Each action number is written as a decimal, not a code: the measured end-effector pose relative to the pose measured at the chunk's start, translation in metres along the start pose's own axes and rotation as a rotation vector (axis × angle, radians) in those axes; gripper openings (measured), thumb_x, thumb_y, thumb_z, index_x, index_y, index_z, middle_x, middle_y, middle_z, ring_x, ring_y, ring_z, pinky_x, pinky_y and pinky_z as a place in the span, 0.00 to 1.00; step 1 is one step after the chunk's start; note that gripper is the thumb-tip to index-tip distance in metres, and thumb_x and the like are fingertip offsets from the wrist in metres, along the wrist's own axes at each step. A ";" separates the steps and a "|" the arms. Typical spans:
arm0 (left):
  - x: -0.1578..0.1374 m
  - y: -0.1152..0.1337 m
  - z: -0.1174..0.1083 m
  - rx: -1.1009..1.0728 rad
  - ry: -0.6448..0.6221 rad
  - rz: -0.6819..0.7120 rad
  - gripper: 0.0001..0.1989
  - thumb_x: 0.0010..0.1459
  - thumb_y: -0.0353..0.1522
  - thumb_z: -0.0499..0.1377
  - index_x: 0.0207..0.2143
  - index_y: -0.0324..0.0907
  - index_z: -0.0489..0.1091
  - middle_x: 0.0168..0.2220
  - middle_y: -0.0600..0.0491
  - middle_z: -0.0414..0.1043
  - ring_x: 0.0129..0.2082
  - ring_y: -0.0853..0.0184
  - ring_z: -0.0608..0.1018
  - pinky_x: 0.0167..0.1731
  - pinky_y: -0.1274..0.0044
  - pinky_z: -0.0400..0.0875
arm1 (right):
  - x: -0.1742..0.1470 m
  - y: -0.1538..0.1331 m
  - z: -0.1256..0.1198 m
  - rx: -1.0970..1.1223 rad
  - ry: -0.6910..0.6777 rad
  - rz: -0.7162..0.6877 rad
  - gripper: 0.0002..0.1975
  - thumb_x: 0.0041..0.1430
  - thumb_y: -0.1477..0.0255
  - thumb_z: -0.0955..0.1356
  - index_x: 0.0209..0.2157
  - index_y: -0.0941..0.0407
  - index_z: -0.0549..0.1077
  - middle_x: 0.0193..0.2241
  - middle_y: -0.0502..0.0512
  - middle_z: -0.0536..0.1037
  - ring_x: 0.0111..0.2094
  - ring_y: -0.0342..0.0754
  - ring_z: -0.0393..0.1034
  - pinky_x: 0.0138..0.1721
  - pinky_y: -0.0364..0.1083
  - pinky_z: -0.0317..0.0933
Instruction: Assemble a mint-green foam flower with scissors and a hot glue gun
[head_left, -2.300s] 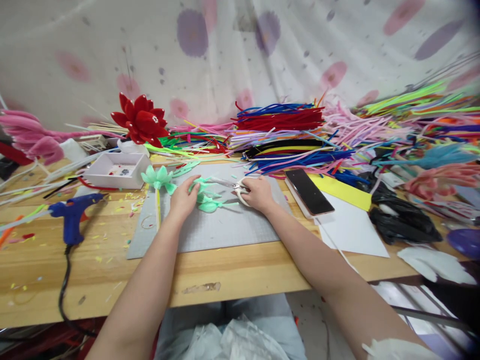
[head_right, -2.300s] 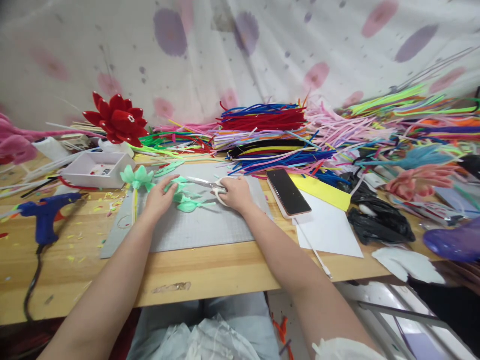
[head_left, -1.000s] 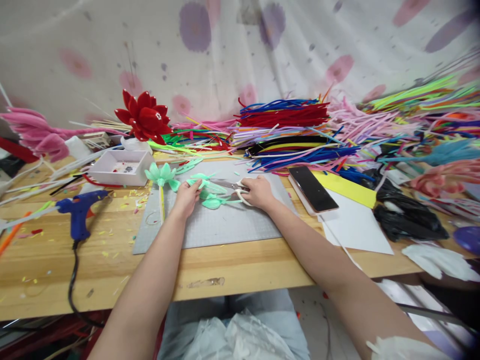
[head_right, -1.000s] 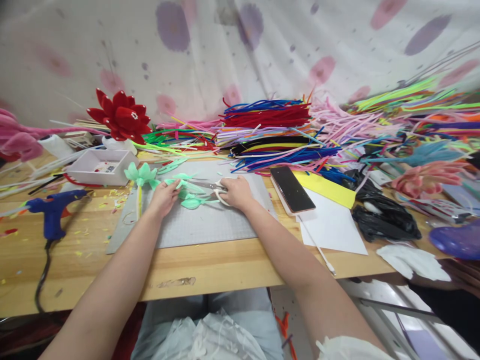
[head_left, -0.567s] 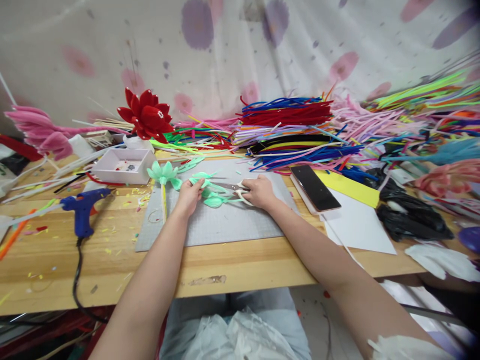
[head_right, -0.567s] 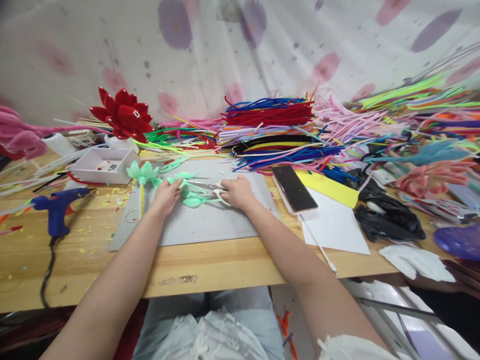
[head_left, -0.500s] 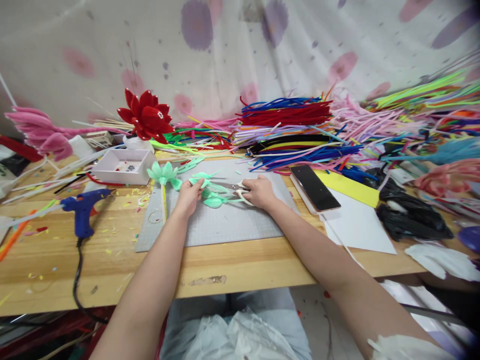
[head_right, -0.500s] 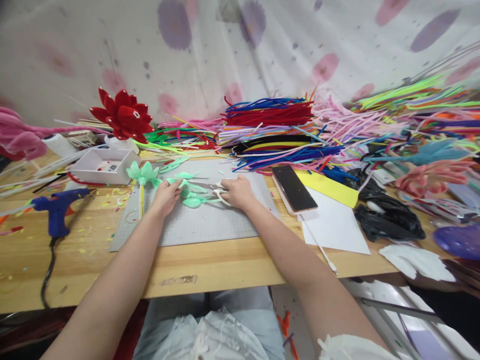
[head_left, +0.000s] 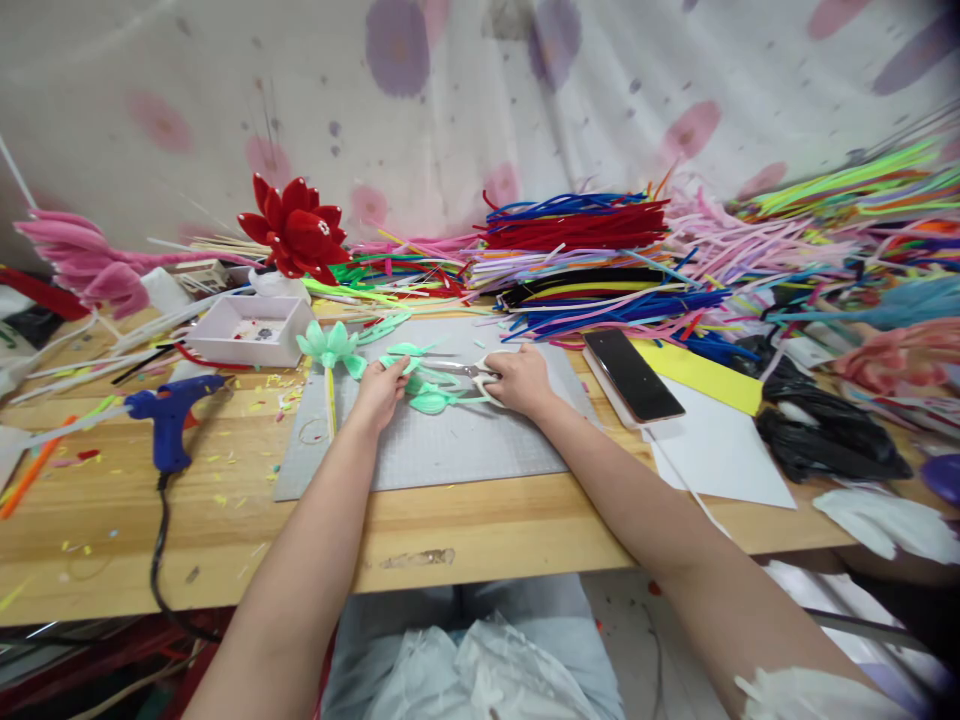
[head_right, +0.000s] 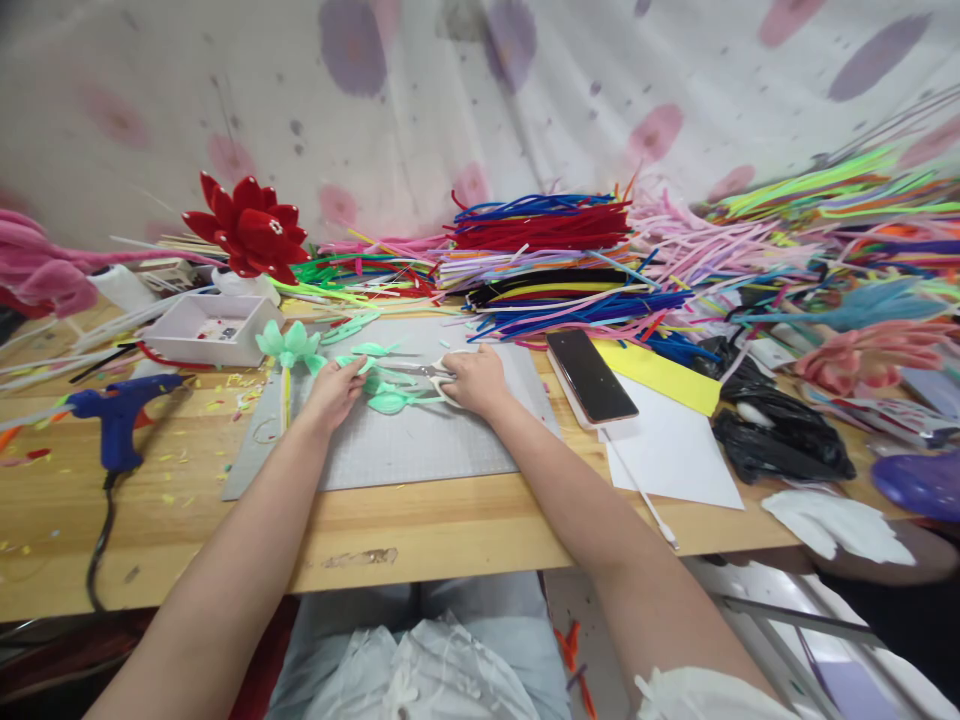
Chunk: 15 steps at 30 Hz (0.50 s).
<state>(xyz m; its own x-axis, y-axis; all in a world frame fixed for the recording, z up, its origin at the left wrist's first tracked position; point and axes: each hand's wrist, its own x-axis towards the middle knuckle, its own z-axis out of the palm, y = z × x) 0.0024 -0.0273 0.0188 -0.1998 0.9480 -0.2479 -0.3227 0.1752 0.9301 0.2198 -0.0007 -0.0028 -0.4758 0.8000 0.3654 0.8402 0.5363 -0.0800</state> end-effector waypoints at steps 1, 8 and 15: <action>0.000 0.000 0.000 0.003 0.008 -0.008 0.15 0.41 0.29 0.64 0.19 0.39 0.56 0.12 0.61 0.57 0.12 0.81 0.55 0.11 0.86 0.41 | 0.000 0.000 0.000 -0.006 0.002 0.001 0.08 0.49 0.67 0.63 0.24 0.57 0.69 0.24 0.54 0.76 0.27 0.45 0.63 0.31 0.46 0.39; 0.001 -0.002 0.000 -0.012 -0.002 0.025 0.16 0.41 0.31 0.64 0.19 0.40 0.56 0.12 0.62 0.55 0.11 0.81 0.54 0.11 0.85 0.41 | -0.001 0.002 -0.001 0.030 0.002 0.052 0.10 0.52 0.65 0.62 0.24 0.56 0.69 0.23 0.54 0.76 0.26 0.46 0.63 0.31 0.46 0.40; 0.002 -0.004 -0.001 -0.013 0.004 0.063 0.17 0.38 0.33 0.66 0.19 0.40 0.57 0.12 0.63 0.53 0.12 0.80 0.56 0.11 0.85 0.41 | -0.001 0.000 0.001 0.061 -0.065 0.027 0.16 0.54 0.58 0.62 0.26 0.55 0.71 0.24 0.54 0.76 0.27 0.46 0.64 0.31 0.45 0.41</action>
<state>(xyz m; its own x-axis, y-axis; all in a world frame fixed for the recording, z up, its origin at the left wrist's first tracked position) 0.0024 -0.0263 0.0143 -0.2237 0.9559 -0.1902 -0.3219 0.1117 0.9402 0.2198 -0.0012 -0.0037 -0.4706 0.8291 0.3017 0.8367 0.5279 -0.1457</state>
